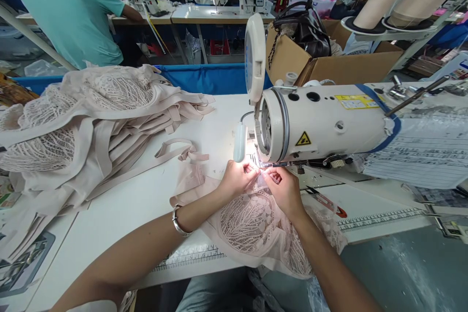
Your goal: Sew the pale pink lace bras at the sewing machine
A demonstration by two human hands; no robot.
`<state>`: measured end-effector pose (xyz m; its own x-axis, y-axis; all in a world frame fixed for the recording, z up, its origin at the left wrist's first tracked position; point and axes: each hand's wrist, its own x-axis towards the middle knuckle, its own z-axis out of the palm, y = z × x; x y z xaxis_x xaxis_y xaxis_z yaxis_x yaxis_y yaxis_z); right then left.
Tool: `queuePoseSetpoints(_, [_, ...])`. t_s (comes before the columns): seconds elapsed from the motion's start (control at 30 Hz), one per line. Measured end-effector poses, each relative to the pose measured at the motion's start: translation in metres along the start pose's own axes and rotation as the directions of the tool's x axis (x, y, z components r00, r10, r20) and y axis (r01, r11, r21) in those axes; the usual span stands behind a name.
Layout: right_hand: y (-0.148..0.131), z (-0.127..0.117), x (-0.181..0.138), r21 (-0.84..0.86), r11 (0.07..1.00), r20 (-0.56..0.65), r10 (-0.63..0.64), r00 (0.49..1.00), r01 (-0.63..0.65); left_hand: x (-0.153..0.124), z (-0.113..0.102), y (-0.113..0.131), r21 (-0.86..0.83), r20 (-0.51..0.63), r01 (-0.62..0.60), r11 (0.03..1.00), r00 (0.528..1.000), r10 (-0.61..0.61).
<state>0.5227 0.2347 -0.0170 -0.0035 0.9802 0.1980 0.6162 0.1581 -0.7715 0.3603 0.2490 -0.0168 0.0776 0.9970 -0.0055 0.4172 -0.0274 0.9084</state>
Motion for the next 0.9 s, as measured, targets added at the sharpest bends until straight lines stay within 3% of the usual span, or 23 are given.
queuePoseSetpoints(0.17, [0.0033,-0.0002,0.0004,-0.017,0.996,-0.045,-0.088,0.995,0.087,-0.0007,0.0008,-0.0002,0.000,-0.003,-0.011,1.000,1.000,0.011])
queuePoseSetpoints(0.43, [0.0016,-0.0004,-0.0007,0.026,0.998,-0.034,-0.059,0.998,0.060,-0.0024,0.0013,-0.0020,0.014,-0.022,-0.031,0.999,0.999,0.032])
queuePoseSetpoints(0.9, [0.0033,-0.0016,0.0007,-0.011,0.984,-0.051,-0.177,0.983,0.177,-0.0027,0.0023,-0.0014,0.036,-0.010,-0.057,0.998,0.998,0.057])
